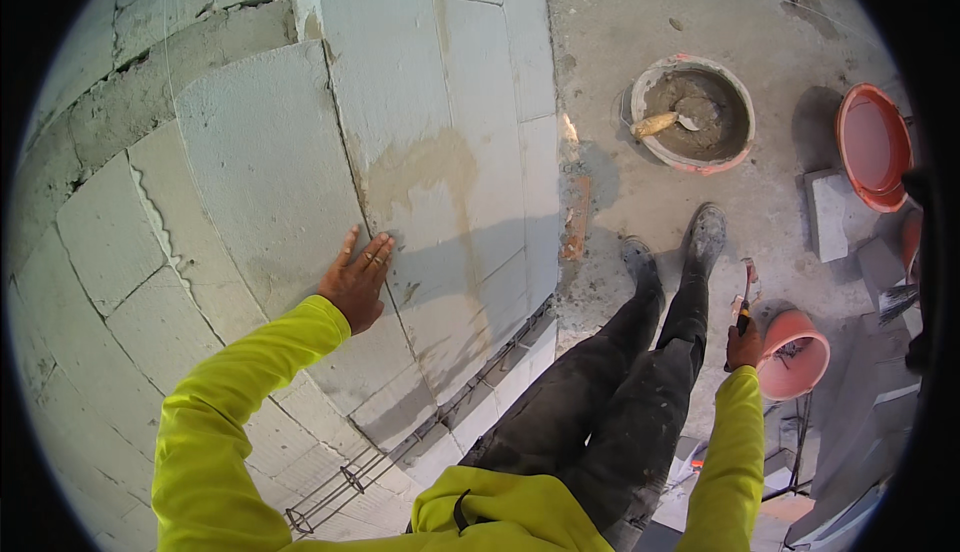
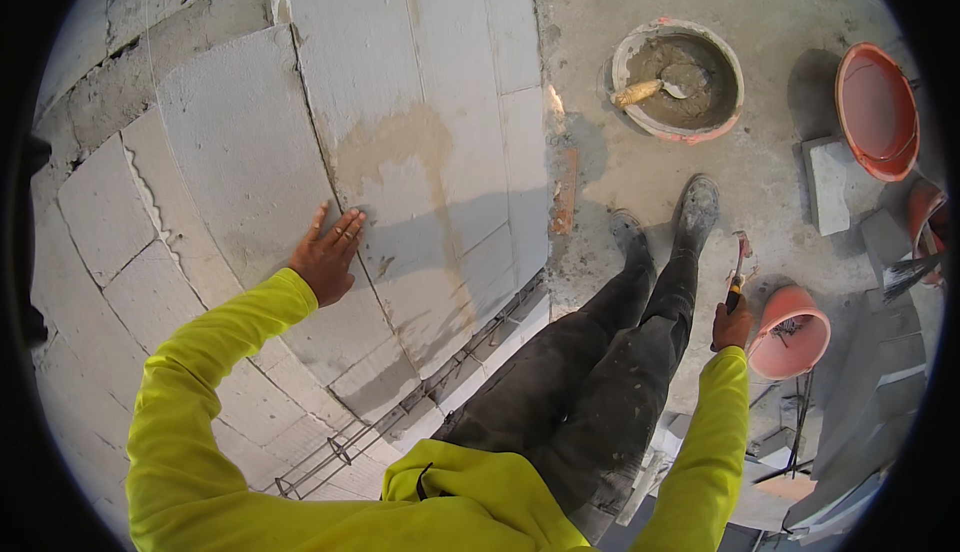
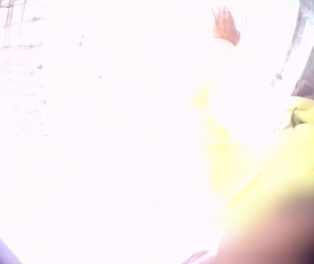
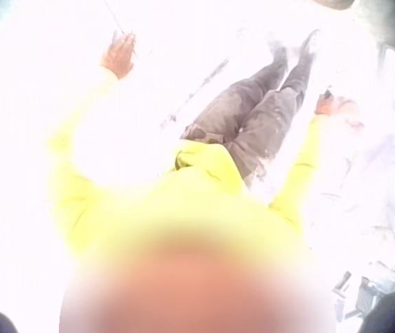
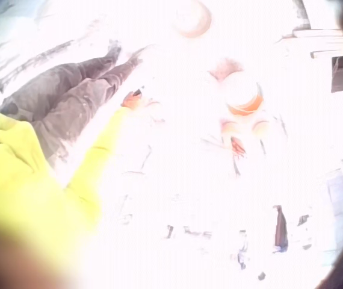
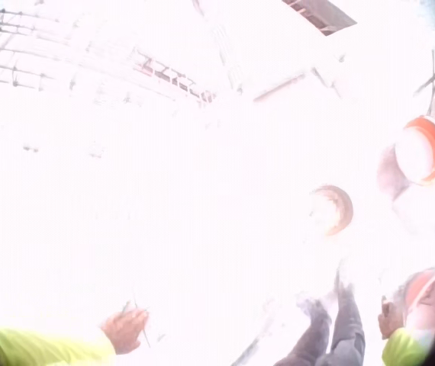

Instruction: The person installs white insulation panels onto a partially built wall. They apply mortar with a trowel, position the panels, and secure them using a hammer and nails. The person also measures the wall with a tape measure and cleans tools in a bucket of water.

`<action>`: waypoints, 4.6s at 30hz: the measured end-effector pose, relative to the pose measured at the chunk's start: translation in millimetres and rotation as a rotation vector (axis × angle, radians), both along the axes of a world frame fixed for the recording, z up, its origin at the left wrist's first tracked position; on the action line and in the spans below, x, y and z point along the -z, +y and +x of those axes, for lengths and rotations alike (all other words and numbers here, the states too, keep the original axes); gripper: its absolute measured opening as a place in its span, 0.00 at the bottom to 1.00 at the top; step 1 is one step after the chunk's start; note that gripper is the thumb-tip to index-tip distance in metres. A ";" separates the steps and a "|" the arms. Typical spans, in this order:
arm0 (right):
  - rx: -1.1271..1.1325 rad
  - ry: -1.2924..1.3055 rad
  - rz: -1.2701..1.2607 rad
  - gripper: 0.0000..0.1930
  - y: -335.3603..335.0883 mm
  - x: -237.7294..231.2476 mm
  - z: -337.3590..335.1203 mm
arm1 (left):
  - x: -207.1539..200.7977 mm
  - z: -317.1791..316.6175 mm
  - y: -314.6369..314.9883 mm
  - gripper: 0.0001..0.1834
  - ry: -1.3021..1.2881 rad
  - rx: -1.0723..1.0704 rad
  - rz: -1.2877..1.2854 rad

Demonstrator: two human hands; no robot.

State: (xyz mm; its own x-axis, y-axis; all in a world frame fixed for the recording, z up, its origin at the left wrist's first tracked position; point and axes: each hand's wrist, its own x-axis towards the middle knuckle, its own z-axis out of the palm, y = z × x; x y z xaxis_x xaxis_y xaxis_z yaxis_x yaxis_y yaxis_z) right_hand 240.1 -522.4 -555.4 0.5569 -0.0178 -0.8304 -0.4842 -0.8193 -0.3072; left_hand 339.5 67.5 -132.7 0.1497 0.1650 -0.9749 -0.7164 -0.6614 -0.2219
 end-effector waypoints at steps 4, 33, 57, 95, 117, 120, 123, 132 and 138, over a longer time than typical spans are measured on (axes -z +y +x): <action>-0.036 0.065 0.001 0.21 -11.4 -25.8 -7.0 | -9.8 121.3 24.6 0.41 -0.470 0.159 0.197; -0.381 0.161 0.027 0.37 -7.9 -103.9 0.8 | -94.7 -293.6 -196.9 0.31 -0.570 -2.003 -0.214; -0.301 0.149 0.289 0.28 146.3 -418.9 122.4 | -113.1 -295.5 -105.1 0.23 -2.159 -3.599 -1.260; -0.547 -0.049 0.265 0.26 166.8 -402.1 385.1 | -153.8 -9.0 -81.1 0.46 -1.200 -2.727 -1.165; 0.650 0.365 0.465 0.40 107.4 -456.8 94.2 | 27.0 48.6 -17.0 0.19 -0.675 -1.465 -0.739; 0.992 0.059 0.630 0.41 124.9 -484.0 73.5 | 35.5 77.2 5.1 0.12 -0.624 -1.472 -0.872; 1.046 -0.132 0.587 0.41 140.3 -490.2 53.9 | 46.9 115.8 17.9 0.11 -0.660 -1.353 -0.915; 1.121 -0.160 0.127 0.25 145.8 -422.2 -46.1 | 34.5 174.2 -30.8 0.13 -0.477 -1.313 -0.743; 1.839 -0.474 0.592 0.15 105.9 -427.8 11.4 | 63.9 157.1 -34.7 0.18 -0.512 -1.130 -0.998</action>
State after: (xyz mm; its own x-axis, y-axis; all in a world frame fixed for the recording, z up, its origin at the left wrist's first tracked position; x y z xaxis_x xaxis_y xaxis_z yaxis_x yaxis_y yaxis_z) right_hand 251.5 -416.5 -127.6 0.3320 -0.5518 -0.7651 -0.2877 0.7132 -0.6392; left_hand 496.5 32.8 -196.6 0.7300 -0.2331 -0.6424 0.2334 -0.7985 0.5549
